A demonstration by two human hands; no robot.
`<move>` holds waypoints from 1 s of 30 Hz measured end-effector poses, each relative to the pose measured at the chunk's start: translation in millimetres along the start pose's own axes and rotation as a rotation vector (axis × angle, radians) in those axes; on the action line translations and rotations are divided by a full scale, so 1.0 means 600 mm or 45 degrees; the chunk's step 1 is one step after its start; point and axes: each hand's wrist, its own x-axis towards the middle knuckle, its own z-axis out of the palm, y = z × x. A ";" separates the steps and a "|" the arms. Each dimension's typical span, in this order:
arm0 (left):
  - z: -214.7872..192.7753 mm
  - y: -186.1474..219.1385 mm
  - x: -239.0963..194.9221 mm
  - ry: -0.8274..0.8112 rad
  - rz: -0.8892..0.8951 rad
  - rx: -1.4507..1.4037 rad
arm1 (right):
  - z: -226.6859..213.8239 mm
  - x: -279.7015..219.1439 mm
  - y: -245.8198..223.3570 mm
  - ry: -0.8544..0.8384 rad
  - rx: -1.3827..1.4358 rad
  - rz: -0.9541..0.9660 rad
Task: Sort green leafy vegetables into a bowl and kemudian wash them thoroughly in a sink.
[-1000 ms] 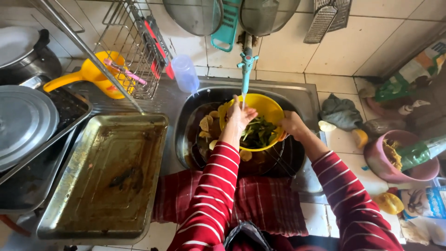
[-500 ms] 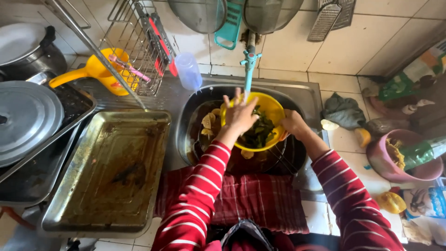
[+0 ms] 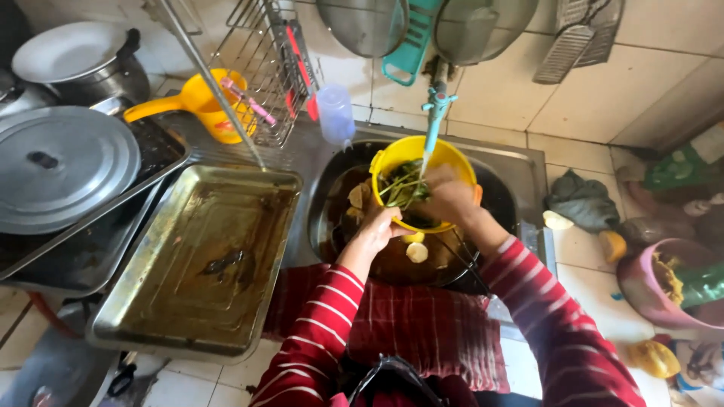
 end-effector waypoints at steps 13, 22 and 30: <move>-0.010 0.007 -0.040 0.044 -0.069 -0.039 | 0.078 0.095 0.033 -0.205 -0.131 -0.500; 0.023 0.000 -0.045 0.175 -0.049 -0.046 | 0.099 0.092 0.004 -0.262 0.130 0.192; -0.007 -0.025 -0.048 0.163 -0.035 0.004 | 0.189 0.117 0.071 -0.331 0.192 -0.115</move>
